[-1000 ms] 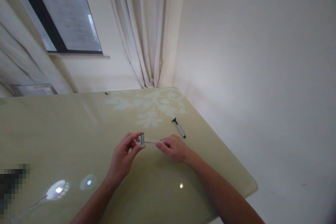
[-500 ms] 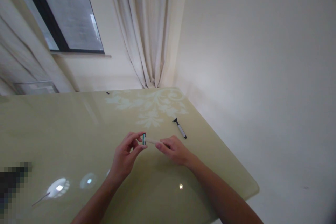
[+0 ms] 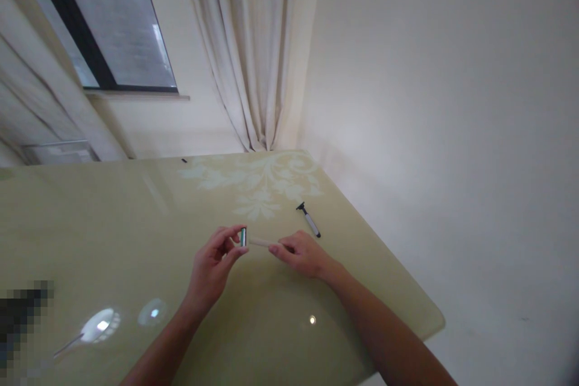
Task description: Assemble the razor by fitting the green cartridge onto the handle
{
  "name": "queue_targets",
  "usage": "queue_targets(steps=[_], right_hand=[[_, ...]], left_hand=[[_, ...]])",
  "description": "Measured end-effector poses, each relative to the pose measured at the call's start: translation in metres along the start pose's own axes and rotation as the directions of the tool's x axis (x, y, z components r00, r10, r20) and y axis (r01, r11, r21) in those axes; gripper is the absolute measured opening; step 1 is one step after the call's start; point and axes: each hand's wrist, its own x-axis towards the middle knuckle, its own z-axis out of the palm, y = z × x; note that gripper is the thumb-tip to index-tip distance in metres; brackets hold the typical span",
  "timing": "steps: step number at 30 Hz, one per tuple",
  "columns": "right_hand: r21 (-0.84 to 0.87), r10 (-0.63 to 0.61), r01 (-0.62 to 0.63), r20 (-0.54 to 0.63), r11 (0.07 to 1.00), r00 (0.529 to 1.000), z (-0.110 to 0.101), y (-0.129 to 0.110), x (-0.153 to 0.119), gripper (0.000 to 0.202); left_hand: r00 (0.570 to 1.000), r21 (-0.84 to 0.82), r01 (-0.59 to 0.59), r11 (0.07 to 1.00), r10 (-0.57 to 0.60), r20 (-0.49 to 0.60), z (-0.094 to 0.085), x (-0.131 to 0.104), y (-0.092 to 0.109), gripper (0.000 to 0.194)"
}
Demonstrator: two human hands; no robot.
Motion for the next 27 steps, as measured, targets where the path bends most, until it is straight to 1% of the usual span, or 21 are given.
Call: queue_targets(steps=[3,6,8,10,12,16,18,21,23,25,27], right_hand=[[0.006,0.008,-0.008,-0.034,1.000,0.999,-0.0001,-0.0002,0.0004,0.062],[0.060,-0.036,0.036,0.008,0.998,0.999,0.0028,-0.0014,0.0002,0.060],[0.032,-0.035,0.035,0.015,0.999,0.999,0.0037,0.0005,0.0003,0.059],[-0.014,-0.003,0.003,-0.021,1.000,1.000,0.0036,0.0035,0.0006,0.060],[-0.017,0.013,-0.014,-0.050,1.000,0.999,0.0039,0.0048,0.0005,0.062],[0.066,-0.033,0.033,0.007,0.997,0.999,0.0062,0.0015,-0.0001,0.061],[0.037,-0.013,0.013,0.012,0.999,1.000,0.0057,0.0012,0.0000,0.062],[-0.041,0.038,-0.039,-0.031,0.998,0.999,0.0038,0.0018,0.0004,0.064],[-0.011,0.022,-0.022,-0.022,1.000,1.000,0.0041,0.0001,0.0006,0.064],[0.050,-0.015,0.015,0.010,0.999,1.000,0.0054,-0.0022,0.0008,0.062],[0.058,-0.015,0.013,0.022,0.998,1.000,0.0059,-0.0028,0.0014,0.062]], left_hand=[[1.000,-0.005,0.002,1.000,-0.002,0.008,0.0011,-0.0006,-0.0007,0.032],[0.999,-0.001,-0.004,1.000,0.004,0.035,0.0026,-0.0015,-0.0001,0.032],[1.000,-0.002,-0.003,1.000,0.003,0.028,0.0024,-0.0016,-0.0002,0.032],[1.000,-0.001,0.002,1.000,-0.002,0.014,0.0016,-0.0014,-0.0010,0.032],[1.000,0.005,0.000,1.000,0.000,0.015,0.0010,-0.0011,-0.0019,0.032],[0.999,-0.004,-0.015,1.000,0.015,0.033,0.0013,-0.0006,-0.0027,0.032],[1.000,-0.005,-0.002,1.000,0.002,0.017,0.0011,-0.0002,-0.0029,0.032],[1.000,-0.003,0.019,1.000,-0.019,-0.011,0.0005,-0.0002,-0.0033,0.033],[1.000,-0.005,0.012,1.000,-0.012,-0.002,0.0009,-0.0006,-0.0033,0.033],[1.000,-0.003,0.002,1.000,-0.002,0.020,0.0019,-0.0011,-0.0030,0.033],[1.000,-0.002,0.001,1.000,-0.001,0.026,0.0025,-0.0013,-0.0027,0.033]])
